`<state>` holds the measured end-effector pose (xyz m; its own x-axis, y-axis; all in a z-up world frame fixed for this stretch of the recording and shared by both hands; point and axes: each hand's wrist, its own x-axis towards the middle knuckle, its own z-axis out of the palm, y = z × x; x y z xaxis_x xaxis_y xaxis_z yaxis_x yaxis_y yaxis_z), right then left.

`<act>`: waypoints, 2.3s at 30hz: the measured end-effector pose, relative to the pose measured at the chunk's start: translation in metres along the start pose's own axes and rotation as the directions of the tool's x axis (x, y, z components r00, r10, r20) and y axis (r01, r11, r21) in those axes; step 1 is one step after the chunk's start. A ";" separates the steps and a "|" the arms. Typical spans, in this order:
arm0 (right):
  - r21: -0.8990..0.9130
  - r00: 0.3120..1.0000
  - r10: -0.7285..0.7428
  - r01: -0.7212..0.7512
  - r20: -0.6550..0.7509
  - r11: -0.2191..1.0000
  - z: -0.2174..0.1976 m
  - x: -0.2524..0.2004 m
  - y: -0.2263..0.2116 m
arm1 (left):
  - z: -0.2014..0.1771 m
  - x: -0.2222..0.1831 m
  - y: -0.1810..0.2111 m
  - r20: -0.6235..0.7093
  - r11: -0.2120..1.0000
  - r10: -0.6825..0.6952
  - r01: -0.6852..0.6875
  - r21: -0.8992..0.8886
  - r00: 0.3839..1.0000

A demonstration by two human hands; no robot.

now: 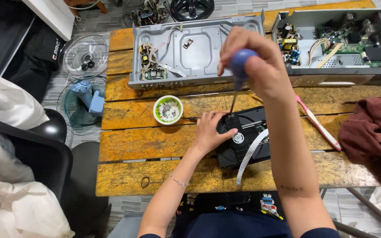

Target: Cleaning and disassembling an optical drive assembly from a DVD player using a toothbrush, bulb blower, and screwdriver

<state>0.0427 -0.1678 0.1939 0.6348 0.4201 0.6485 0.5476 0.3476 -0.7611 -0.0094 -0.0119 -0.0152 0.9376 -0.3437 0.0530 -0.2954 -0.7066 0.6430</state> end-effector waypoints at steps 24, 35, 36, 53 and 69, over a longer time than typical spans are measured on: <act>-0.206 0.886 -0.020 -0.086 -0.462 0.975 0.035 -0.002 -0.009 | -0.004 -0.005 0.024 -0.509 0.928 0.272 -0.082 0.363 0.817; -0.135 0.849 -0.265 0.229 -0.458 0.964 0.028 -0.001 0.023 | 0.004 0.008 -0.001 -0.262 0.997 0.068 -0.074 -0.013 0.963; -0.135 0.806 -0.292 0.260 -0.515 0.956 0.021 -0.006 0.036 | 0.004 0.009 -0.003 -0.235 0.993 0.043 -0.067 -0.097 0.971; -0.227 0.824 -0.291 0.202 -0.487 0.953 0.038 -0.008 0.009 | 0.002 0.015 -0.005 -0.146 0.940 -0.027 -0.024 -0.341 0.989; -0.124 0.856 -0.350 0.328 -0.380 0.936 0.030 -0.002 0.018 | -0.001 0.014 0.004 -0.179 0.928 -0.070 -0.002 -0.373 0.981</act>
<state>0.0349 -0.1378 0.1783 0.5587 -0.0803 0.8254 0.7886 0.3595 -0.4989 0.0032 -0.0190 -0.0117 0.9735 -0.1774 0.1440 -0.2076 -0.4237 0.8817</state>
